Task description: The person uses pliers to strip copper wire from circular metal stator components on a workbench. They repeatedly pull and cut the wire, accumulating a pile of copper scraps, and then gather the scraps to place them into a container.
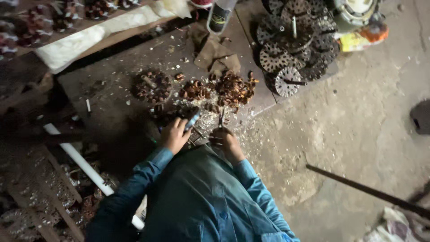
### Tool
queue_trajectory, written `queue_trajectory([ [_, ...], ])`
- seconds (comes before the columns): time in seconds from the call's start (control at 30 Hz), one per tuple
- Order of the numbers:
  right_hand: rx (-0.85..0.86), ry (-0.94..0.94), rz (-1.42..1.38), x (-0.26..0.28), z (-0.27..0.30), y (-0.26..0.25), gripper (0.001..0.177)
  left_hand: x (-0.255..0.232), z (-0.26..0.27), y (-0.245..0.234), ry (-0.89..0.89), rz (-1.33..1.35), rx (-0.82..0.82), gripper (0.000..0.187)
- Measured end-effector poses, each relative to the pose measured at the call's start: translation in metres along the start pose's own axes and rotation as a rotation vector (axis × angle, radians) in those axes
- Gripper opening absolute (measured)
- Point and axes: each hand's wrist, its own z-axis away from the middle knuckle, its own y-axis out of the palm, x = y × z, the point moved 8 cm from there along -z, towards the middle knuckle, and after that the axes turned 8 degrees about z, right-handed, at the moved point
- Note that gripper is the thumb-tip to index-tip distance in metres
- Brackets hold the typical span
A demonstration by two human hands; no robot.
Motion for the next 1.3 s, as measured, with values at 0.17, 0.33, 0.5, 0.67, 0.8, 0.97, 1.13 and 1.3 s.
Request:
queue_trajectory([
  [0.17,-0.030,0.032,0.302,0.009,0.018,-0.024,0.041,0.044,0.042,-0.020,-0.418,0.747,-0.378,0.039],
  [0.33,-0.194,0.066,0.454,0.022,0.009,-0.068,0.031,0.091,0.116,-0.069,-0.579,0.752,-0.806,0.047],
  [0.5,-0.507,-0.287,0.806,0.097,-0.044,-0.135,0.023,0.186,0.154,-0.081,-0.725,0.828,-1.092,0.043],
  [0.67,-0.720,-0.653,1.608,0.205,-0.119,-0.160,0.035,0.247,0.139,-0.107,-0.978,0.737,-0.944,0.040],
  [0.8,-0.596,-0.515,1.954,0.220,-0.153,-0.173,0.057,0.168,0.128,-0.106,-0.917,-0.026,-0.993,0.042],
  [0.97,-0.546,-0.670,2.095,0.216,-0.140,-0.156,0.062,0.072,0.030,0.000,-0.426,-0.100,-0.583,0.046],
  [1.13,-0.381,-0.486,1.734,0.192,-0.155,-0.154,0.088,0.114,-0.028,0.051,-0.552,-0.325,-0.532,0.049],
  [1.3,-0.140,-0.753,1.801,0.173,-0.158,-0.121,0.079,0.096,-0.050,0.102,-0.601,-0.296,-0.541,0.051],
])
